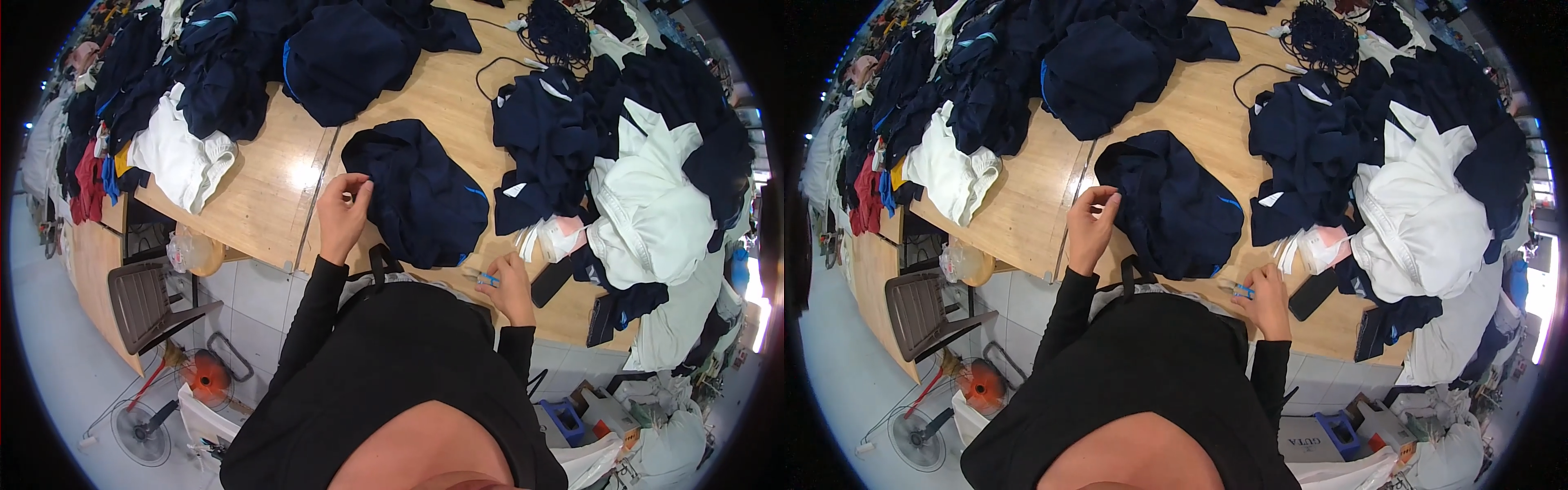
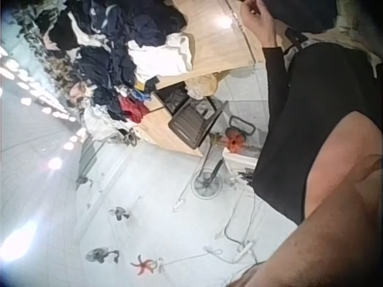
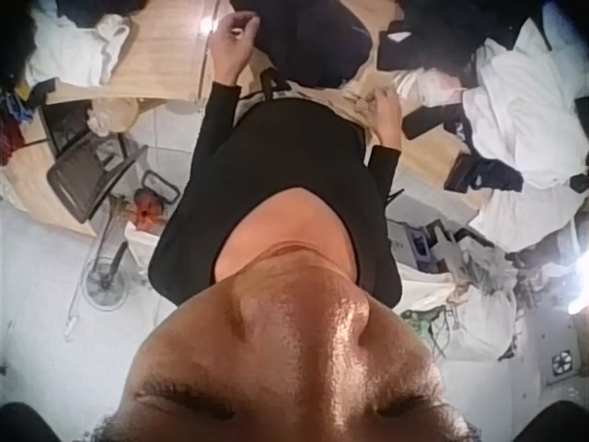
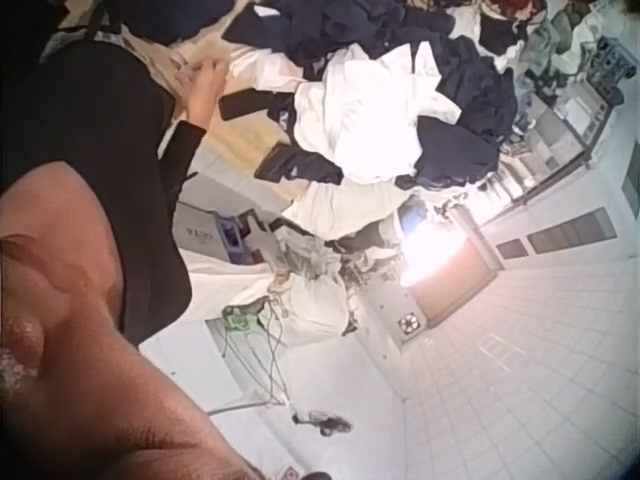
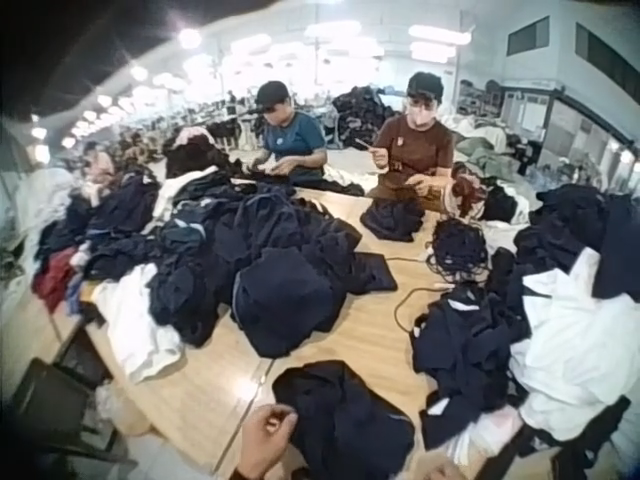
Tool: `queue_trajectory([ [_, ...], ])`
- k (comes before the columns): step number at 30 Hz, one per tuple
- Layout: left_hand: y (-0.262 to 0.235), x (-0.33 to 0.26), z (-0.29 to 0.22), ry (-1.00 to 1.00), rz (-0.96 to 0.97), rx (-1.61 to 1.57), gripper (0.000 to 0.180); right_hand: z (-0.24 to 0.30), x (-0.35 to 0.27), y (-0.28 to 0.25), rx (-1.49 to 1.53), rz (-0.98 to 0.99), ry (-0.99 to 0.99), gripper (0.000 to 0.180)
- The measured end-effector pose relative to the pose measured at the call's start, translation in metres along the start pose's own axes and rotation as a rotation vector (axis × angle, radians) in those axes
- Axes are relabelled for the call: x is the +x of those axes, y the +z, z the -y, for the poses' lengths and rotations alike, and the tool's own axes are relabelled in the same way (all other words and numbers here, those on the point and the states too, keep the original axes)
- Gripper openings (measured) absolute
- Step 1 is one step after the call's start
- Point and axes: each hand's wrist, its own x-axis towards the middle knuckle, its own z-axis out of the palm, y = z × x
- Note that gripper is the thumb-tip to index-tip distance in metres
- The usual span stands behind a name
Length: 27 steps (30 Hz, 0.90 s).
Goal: The recorder uses thread snips to remove loose threads from various blue garments on a factory table.
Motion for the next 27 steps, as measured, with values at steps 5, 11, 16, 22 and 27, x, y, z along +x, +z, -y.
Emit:
queue_trajectory([
  [5, 0.036, 0.019, 0.006, 0.196, 0.076, 0.107, 0.029, -0.021, 0.005, 0.008, 0.088, 0.067, 0.104, 0.043],
  [11, 0.033, 0.001, -0.026, 0.13, 0.16, 0.055, 0.018, -0.009, -0.013, -0.024, 0.429, -0.2, 0.143, 0.032],
  [16, 0.024, -0.023, -0.046, -0.407, 0.61, -0.984, 0.036, 0.04, 0.035, -0.049, 1.558, -0.351, 0.071, 0.016],
  [22, 0.035, -0.045, -0.043, 0.242, 0.837, -0.391, 0.054, 0.098, 0.064, 0.024, 1.601, -0.27, 0.304, 0.02],
  [27, 0.024, -0.025, -0.024, 0.286, 0.371, -0.302, 0.024, 0.089, 0.063, 0.024, 1.443, -0.154, 0.35, 0.024],
])
